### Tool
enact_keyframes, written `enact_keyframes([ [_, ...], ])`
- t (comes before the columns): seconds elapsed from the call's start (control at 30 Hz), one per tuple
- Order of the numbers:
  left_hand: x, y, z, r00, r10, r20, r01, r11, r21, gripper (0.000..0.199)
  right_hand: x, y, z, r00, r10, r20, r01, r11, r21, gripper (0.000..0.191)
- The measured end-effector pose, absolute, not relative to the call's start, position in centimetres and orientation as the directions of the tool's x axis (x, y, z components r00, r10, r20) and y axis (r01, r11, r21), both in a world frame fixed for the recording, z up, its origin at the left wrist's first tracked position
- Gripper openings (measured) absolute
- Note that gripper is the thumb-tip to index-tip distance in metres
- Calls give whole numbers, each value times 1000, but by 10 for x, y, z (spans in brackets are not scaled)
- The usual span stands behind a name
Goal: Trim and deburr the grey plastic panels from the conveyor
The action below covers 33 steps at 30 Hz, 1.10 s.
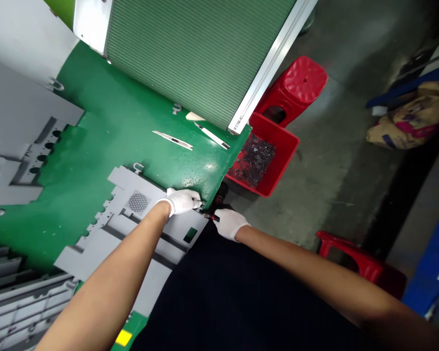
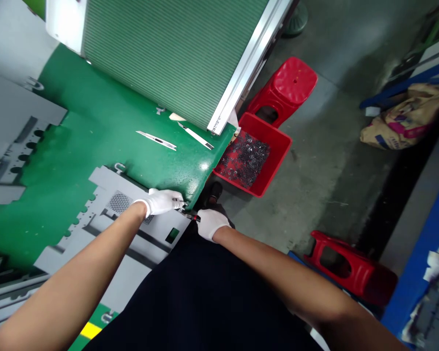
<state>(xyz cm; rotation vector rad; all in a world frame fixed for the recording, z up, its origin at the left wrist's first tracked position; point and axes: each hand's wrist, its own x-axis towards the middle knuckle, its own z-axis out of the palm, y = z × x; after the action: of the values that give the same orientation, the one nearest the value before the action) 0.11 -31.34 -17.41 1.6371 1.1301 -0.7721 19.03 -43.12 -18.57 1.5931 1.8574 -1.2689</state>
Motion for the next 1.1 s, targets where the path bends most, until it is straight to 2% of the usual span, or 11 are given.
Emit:
enact_keyframes([
  [0.23,4,-312,-171,357,318,-878,934,-100,343,33,191,-433,-189,-313,619,-720,914,-9,-405,27],
  [0.47,3,-314,-178,355,326,-876,934,-96,343,35,184,-433,-191,-191,583,-789,961,-55,-273,35],
  [0.77,4,-313,-177,361,321,-876,932,-103,346,31,185,-432,-190,-211,602,-770,963,-8,-270,32],
  [1.1,5,-312,-173,356,317,-879,934,-87,347,31,187,-435,-191,-209,613,-762,958,-29,-286,28],
])
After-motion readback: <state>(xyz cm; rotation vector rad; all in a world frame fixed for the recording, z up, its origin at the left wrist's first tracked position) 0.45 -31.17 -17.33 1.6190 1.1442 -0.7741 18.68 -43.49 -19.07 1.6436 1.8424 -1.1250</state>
